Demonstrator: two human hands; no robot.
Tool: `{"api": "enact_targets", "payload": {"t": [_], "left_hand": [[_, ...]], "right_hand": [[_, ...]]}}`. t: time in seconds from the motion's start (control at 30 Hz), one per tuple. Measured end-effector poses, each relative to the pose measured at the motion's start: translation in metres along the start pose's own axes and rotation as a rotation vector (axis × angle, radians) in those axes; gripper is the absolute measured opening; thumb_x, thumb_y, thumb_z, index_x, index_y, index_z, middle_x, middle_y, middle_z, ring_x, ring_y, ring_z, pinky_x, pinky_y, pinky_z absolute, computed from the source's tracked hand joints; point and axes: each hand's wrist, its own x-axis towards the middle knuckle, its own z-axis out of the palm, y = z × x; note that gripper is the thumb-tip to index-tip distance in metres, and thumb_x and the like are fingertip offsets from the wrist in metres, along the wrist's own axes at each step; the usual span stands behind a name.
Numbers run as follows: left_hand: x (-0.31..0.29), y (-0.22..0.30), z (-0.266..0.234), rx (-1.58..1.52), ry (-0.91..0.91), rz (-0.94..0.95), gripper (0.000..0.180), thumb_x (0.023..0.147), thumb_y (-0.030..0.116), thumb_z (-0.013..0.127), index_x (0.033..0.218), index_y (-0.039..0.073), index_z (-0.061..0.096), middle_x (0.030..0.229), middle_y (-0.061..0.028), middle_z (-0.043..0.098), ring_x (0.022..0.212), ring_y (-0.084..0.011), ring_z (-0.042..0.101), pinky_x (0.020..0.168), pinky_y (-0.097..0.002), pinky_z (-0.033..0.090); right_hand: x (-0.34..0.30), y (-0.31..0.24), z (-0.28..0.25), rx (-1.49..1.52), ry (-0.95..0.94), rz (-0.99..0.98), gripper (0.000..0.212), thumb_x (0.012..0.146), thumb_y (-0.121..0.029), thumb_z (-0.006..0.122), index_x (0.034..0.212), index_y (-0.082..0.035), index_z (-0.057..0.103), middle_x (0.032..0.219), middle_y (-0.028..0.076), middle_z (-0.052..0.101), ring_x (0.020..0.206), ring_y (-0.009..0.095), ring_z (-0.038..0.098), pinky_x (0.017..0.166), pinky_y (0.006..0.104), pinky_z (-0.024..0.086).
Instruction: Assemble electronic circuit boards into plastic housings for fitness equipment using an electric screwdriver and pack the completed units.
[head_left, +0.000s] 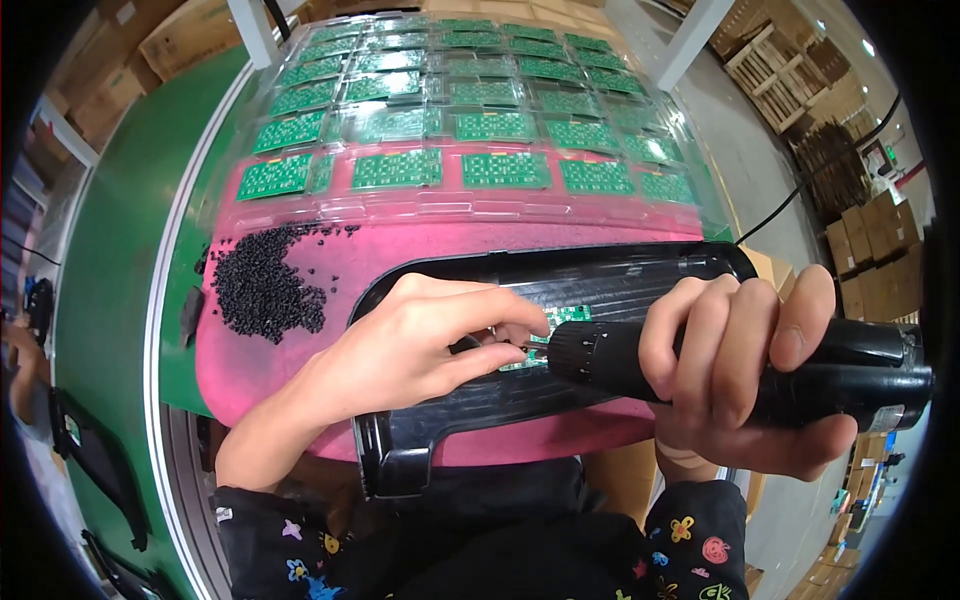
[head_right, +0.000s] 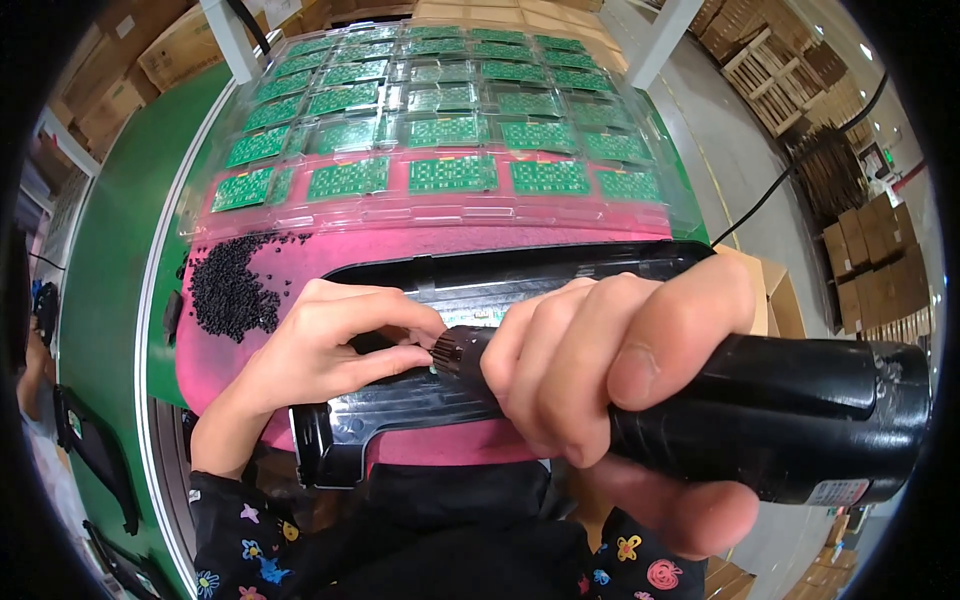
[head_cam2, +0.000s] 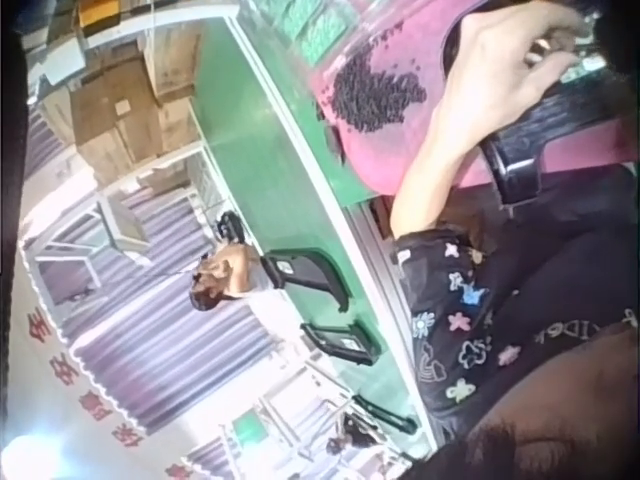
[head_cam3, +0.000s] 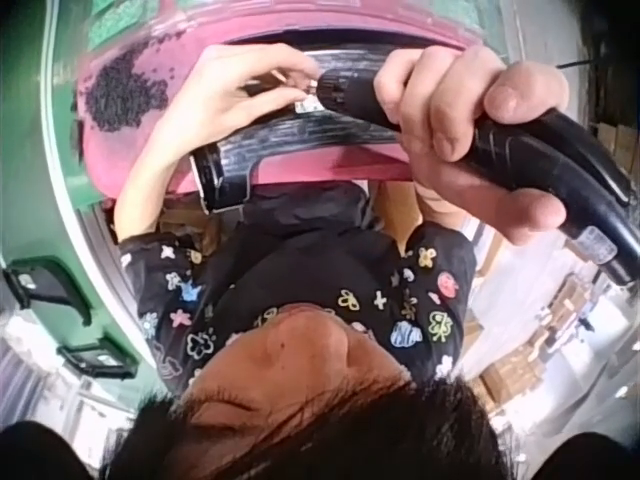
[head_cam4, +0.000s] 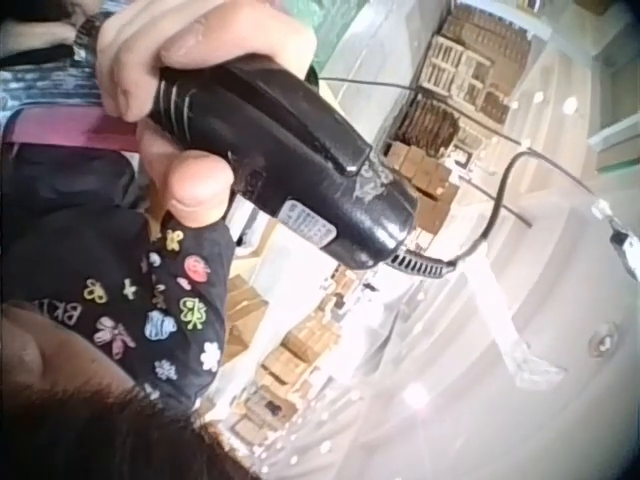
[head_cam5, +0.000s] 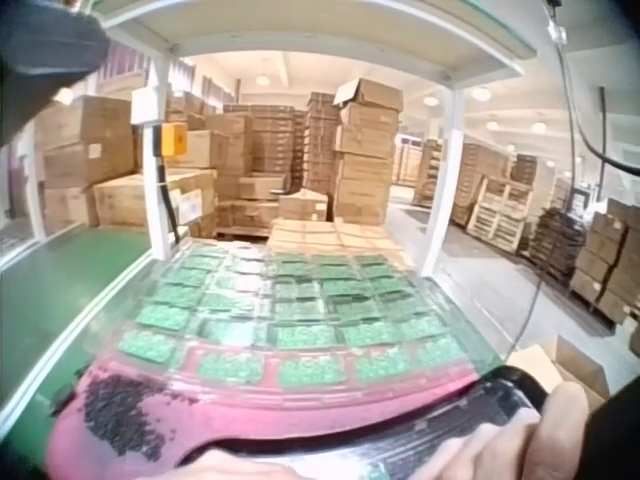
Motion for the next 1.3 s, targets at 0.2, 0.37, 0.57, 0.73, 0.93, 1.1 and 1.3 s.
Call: {"api": "enact_targets", "payload": {"t": [0.2, 0.37, 0.57, 0.73, 0.93, 1.1, 1.3], "left_hand": [[-0.002, -0.001, -0.003, 0.032, -0.018, 0.039, 0.019, 0.079, -0.001, 0.073, 0.096, -0.001, 0.066, 0.083, -0.0112, 0.069, 0.074, -0.0249, 0.068, 0.066, -0.0318, 0.054], [0.0, 0.001, -0.004, -0.012, -0.09, 0.013, 0.02, 0.083, 0.0, 0.068, 0.101, -0.002, 0.062, 0.092, -0.0139, 0.069, 0.084, -0.0302, 0.069, 0.073, -0.0363, 0.055], [-0.002, -0.002, 0.0, -0.022, -0.047, -0.035, 0.015, 0.081, -0.001, 0.07, 0.094, -0.001, 0.062, 0.083, -0.0114, 0.068, 0.077, -0.0267, 0.069, 0.069, -0.0327, 0.054], [-0.001, -0.003, -0.001, -0.041, -0.062, -0.037, 0.017, 0.081, -0.002, 0.069, 0.095, -0.001, 0.061, 0.084, -0.0114, 0.069, 0.078, -0.0254, 0.069, 0.069, -0.0322, 0.054], [-0.001, -0.004, -0.002, -0.145, -0.075, -0.277, 0.022, 0.079, -0.009, 0.068, 0.099, -0.003, 0.059, 0.086, -0.0107, 0.069, 0.084, -0.0198, 0.07, 0.073, -0.0302, 0.056], [-0.005, -0.01, -0.006, -0.023, -0.09, -0.34, 0.023, 0.079, -0.009, 0.068, 0.1, -0.004, 0.059, 0.086, -0.012, 0.069, 0.086, -0.0208, 0.071, 0.074, -0.0308, 0.056], [-0.004, -0.013, -0.003, 0.072, -0.099, -0.297, 0.017, 0.08, -0.007, 0.066, 0.096, -0.005, 0.06, 0.086, -0.0145, 0.068, 0.082, -0.0247, 0.07, 0.074, -0.0338, 0.055]], "right_hand": [[0.002, 0.004, -0.002, 0.022, -0.081, -0.037, 0.046, 0.08, -0.046, 0.073, 0.091, -0.012, 0.044, 0.056, -0.003, 0.053, 0.04, 0.008, 0.048, 0.042, 0.0243, 0.042], [0.0, 0.001, -0.005, -0.002, -0.084, -0.073, 0.045, 0.079, -0.043, 0.075, 0.091, -0.012, 0.045, 0.055, -0.003, 0.054, 0.038, 0.008, 0.048, 0.041, 0.0234, 0.043], [0.002, 0.005, -0.004, 0.008, -0.153, -0.062, 0.045, 0.08, -0.042, 0.077, 0.089, -0.011, 0.046, 0.053, -0.004, 0.053, 0.034, 0.007, 0.046, 0.038, 0.0226, 0.042], [0.006, 0.009, -0.006, 0.066, -0.213, -0.064, 0.045, 0.08, -0.043, 0.077, 0.088, -0.011, 0.046, 0.053, -0.004, 0.053, 0.034, 0.007, 0.047, 0.038, 0.022, 0.042], [0.008, 0.014, -0.014, 0.05, -0.216, 0.039, 0.048, 0.081, -0.049, 0.074, 0.09, -0.01, 0.047, 0.056, -0.002, 0.052, 0.037, 0.011, 0.047, 0.042, 0.0274, 0.043], [0.003, 0.027, -0.01, -0.198, -0.063, 0.206, 0.054, 0.086, -0.057, 0.064, 0.097, -0.008, 0.043, 0.061, -0.002, 0.046, 0.044, 0.01, 0.042, 0.046, 0.0264, 0.037], [0.004, 0.046, -0.027, -0.124, -0.145, 0.239, 0.05, 0.086, -0.051, 0.064, 0.098, -0.006, 0.045, 0.06, 0.0, 0.047, 0.044, 0.01, 0.042, 0.047, 0.0263, 0.037]]}}
